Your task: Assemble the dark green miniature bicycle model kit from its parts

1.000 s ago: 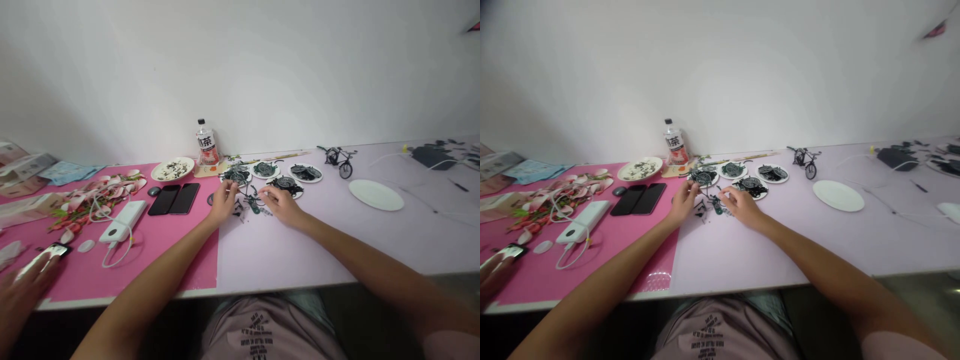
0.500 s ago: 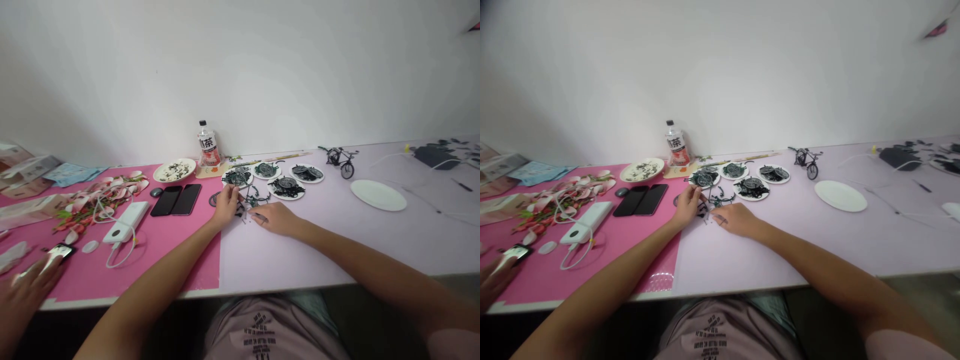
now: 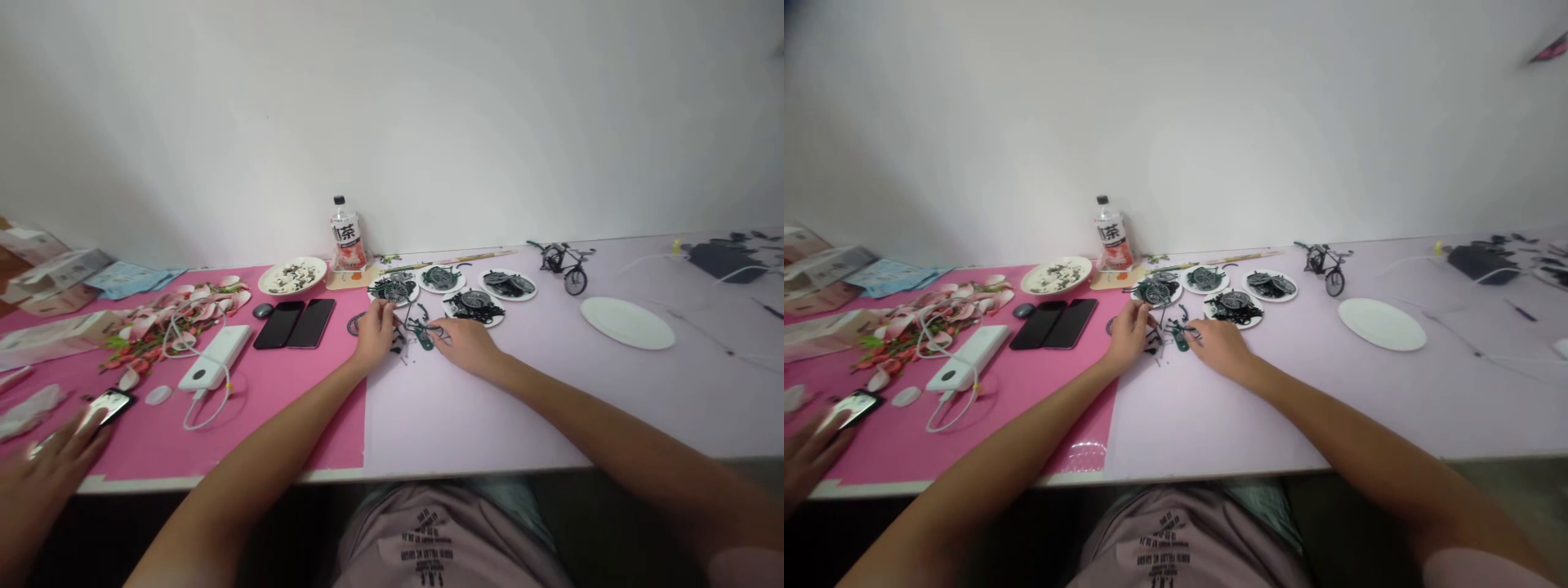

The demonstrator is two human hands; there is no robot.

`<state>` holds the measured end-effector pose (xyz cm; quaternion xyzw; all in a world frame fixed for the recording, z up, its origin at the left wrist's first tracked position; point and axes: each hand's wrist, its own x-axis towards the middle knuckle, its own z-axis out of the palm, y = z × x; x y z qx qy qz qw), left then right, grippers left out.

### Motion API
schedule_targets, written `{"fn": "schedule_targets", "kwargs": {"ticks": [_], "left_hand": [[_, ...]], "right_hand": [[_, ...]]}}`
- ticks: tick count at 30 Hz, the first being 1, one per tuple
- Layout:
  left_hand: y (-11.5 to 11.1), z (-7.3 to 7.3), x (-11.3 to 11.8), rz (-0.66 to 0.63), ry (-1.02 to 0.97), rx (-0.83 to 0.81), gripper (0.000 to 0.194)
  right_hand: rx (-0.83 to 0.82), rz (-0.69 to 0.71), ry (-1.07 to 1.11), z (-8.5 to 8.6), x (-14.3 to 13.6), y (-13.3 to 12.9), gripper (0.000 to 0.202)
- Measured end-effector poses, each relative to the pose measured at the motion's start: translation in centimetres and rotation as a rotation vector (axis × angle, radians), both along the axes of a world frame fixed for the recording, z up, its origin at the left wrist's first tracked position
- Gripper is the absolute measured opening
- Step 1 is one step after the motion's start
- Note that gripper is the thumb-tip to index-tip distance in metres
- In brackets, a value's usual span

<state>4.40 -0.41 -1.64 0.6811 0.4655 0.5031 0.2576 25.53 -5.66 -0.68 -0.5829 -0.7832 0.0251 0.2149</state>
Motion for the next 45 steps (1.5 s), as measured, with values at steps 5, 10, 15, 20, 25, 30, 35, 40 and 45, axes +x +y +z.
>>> {"fn": "schedule_targets", "kwargs": {"ticks": [5, 10, 15, 20, 25, 30, 35, 40, 45], "left_hand": [[-0.2, 0.2, 0.2, 0.011, 0.007, 0.003, 0.024], [-0.7, 0.4, 0.4, -0.039, 0.022, 0.005, 0.025], [-1.1, 0.5, 0.6, -0.062, 0.014, -0.027, 0.027], [-1.3, 0.7, 0.5, -0.07, 0.018, -0.008, 0.026], [-2.0, 1.5, 0.6, -0.15, 0.102, 0.086, 0.025], [-2.6, 1.8, 1.0, -0.216, 0.206, 0.145, 0.025], [-2.6, 2.1, 0.8, -0.261, 0.276, 0.193, 0.027], [-0.8, 5.0, -1.6, -0.076, 0.387, 0.148, 0.037], [2.6, 7.9, -7.8, 0.263, 0.763, -0.077, 0.019]], "right_hand": [[0.007, 0.059, 0.027, -0.2, -0.4, -0.3, 0.021], [0.036, 0.084, 0.035, -0.1, -0.5, -0.7, 0.03], [0.075, 0.12, 0.185, -0.1, 0.0, -0.3, 0.037], [0.062, 0.163, 0.23, -0.5, -0.1, -0.3, 0.036], [0.018, 0.144, 0.309, -0.3, -0.4, -0.6, 0.041], [0.021, 0.196, 0.448, 0.1, -0.2, -0.7, 0.038], [0.024, 0.202, 0.447, 0.3, -0.1, -0.9, 0.039], [0.04, 0.17, 0.505, 0.9, -0.1, -1.1, 0.036], [0.052, 0.179, 0.513, 1.1, 0.1, -1.1, 0.038]]}}
